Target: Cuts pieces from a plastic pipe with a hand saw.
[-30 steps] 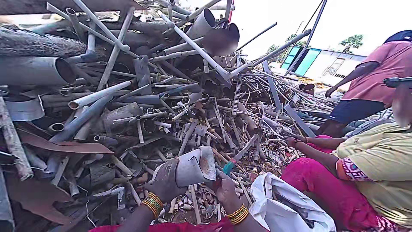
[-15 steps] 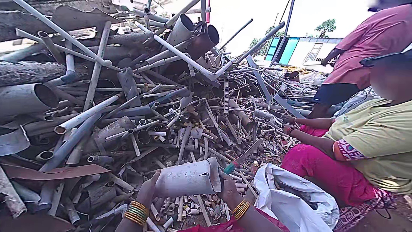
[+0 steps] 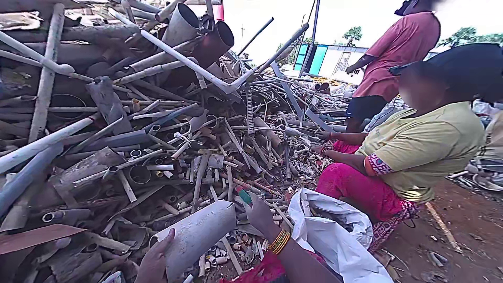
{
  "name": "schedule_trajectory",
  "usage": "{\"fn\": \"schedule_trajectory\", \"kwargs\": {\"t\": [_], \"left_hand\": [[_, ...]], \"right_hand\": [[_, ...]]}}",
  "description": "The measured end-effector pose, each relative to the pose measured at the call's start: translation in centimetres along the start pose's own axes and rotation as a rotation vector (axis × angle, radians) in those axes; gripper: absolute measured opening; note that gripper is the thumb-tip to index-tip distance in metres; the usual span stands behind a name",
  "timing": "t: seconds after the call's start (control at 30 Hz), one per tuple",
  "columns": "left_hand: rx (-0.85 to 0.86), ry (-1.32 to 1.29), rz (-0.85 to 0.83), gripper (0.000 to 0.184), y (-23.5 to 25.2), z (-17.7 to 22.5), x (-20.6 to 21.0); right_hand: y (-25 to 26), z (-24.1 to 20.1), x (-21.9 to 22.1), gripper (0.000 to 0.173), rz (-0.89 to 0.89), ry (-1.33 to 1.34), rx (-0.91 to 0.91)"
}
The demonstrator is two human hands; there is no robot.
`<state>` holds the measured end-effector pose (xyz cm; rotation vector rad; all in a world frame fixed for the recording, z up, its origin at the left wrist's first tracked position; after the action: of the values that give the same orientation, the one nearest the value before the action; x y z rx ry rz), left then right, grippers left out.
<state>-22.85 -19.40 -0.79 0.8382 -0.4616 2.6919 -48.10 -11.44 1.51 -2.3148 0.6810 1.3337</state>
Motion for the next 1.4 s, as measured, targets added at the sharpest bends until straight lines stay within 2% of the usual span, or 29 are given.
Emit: {"fn": "schedule_trajectory", "kwargs": {"t": [0.07, 0.17, 0.23, 0.3, 0.33, 0.43, 0.47, 0.53, 0.6, 0.67, 0.8, 0.87, 0.9, 0.93, 0.97, 1.0, 1.03, 1.13, 1.17, 1.2, 1.3, 1.33, 1.37, 1.4], "left_hand": [[0.077, 0.136, 0.085, 0.036, 0.8, -0.9, -0.2], [0.165, 0.336, 0.189, 0.054, 1.1, -0.7, 0.3], [0.229, 0.404, 0.174, 0.061, 1.3, -0.2, 0.4], [0.28, 0.396, 0.157, 0.059, 1.9, -0.2, 0.4], [0.289, 0.37, 0.144, 0.055, 2.2, -0.3, 0.2], [0.219, 0.256, 0.099, 0.045, 2.4, 0.0, -0.2], [0.192, 0.248, 0.099, 0.044, 2.4, 0.1, -0.2], [0.178, 0.285, 0.087, 0.045, 2.7, 0.4, -0.1], [0.192, 0.306, 0.044, 0.046, 2.9, 0.4, -0.2], [0.22, 0.298, 0.008, 0.044, 2.9, 0.4, -0.4], [0.29, 0.363, -0.073, 0.037, 2.6, 0.6, -1.0], [0.365, 0.527, -0.142, 0.038, 2.8, 0.5, -1.7], [0.413, 0.608, -0.178, 0.041, 2.9, 0.6, -2.0], [0.467, 0.681, -0.205, 0.046, 3.1, 0.5, -2.2], [0.515, 0.731, -0.226, 0.052, 3.1, 0.5, -2.4], [0.554, 0.752, -0.233, 0.056, 3.1, 0.6, -2.4], [0.58, 0.736, -0.23, 0.056, 3.0, 0.6, -2.4], [0.615, 0.679, -0.232, 0.049, 2.4, 0.4, -2.2], [0.638, 0.681, -0.236, 0.049, 2.3, 0.3, -2.1], [0.653, 0.687, -0.238, 0.051, 2.3, 0.3, -2.0], [0.629, 0.654, -0.176, 0.052, 2.5, 0.4, -2.0], [0.618, 0.639, -0.15, 0.05, 2.5, 0.5, -2.0], [0.613, 0.626, -0.13, 0.048, 2.3, 0.7, -2.0], [0.607, 0.612, -0.117, 0.046, 2.1, 0.8, -1.8]], "right_hand": [[-1.3, -0.6, 1.5, 0.053, -0.136, -0.063, -0.128], [-4.9, -2.4, 4.8, 0.055, -0.329, -0.15, -0.364], [-7.2, -3.4, 6.2, 0.054, -0.292, -0.175, -0.537], [-7.2, -3.1, 7.0, 0.051, -0.148, -0.205, -0.606], [-6.3, -2.7, 6.9, 0.053, -0.13, -0.258, -0.557], [-3.4, -2.8, 5.4, 0.06, -0.251, -0.355, -0.194], [-3.1, -3.2, 5.0, 0.061, -0.264, -0.379, -0.136], [-4.3, -4.2, 5.2, 0.06, -0.239, -0.42, -0.195], [-6.6, -4.1, 6.7, 0.055, -0.098, -0.402, -0.405], [-6.9, -3.9, 7.2, 0.054, 0.024, -0.4, -0.499], [-2.8, -3.5, 4.6, 0.059, -0.186, -0.419, -0.142], [-3.6, -3.8, 4.2, 0.059, -0.187, -0.404, -0.164], [-5.0, -4.0, 4.5, 0.057, -0.121, -0.384, -0.259], [-6.4, -3.9, 5.4, 0.054, 0.007, -0.36, -0.398], [-7.0, -3.4, 6.5, 0.051, 0.21, -0.322, -0.567], [-7.0, -3.1, 7.1, 0.049, 0.315, -0.302, -0.644], [-6.6, -3.1, 6.8, 0.049, 0.273, -0.311, -0.592], [-3.7, -3.3, 4.8, 0.057, -0.1, -0.348, -0.198], [-3.7, -3.4, 4.6, 0.058, -0.118, -0.344, -0.185], [-4.6, -3.6, 5.0, 0.057, -0.053, -0.337, -0.259], [-6.6, -3.1, 7.8, 0.048, 0.437, -0.322, -0.679], [-6.3, -3.0, 8.0, 0.048, 0.465, -0.333, -0.678], [-5.7, -3.0, 7.5, 0.049, 0.369, -0.355, -0.571], [-4.9, -3.3, 6.3, 0.053, 0.157, -0.39, -0.383]]}}
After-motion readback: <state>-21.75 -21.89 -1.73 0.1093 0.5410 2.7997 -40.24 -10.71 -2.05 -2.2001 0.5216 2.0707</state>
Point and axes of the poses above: each hand's wrist, its own y-axis towards the middle knuckle, its own x-axis out of the palm, z = x × y, the point moved 1 cm from there along y, towards the middle knuckle, and after that the axes turned 11 degrees about -y, right-handed, at the moved point
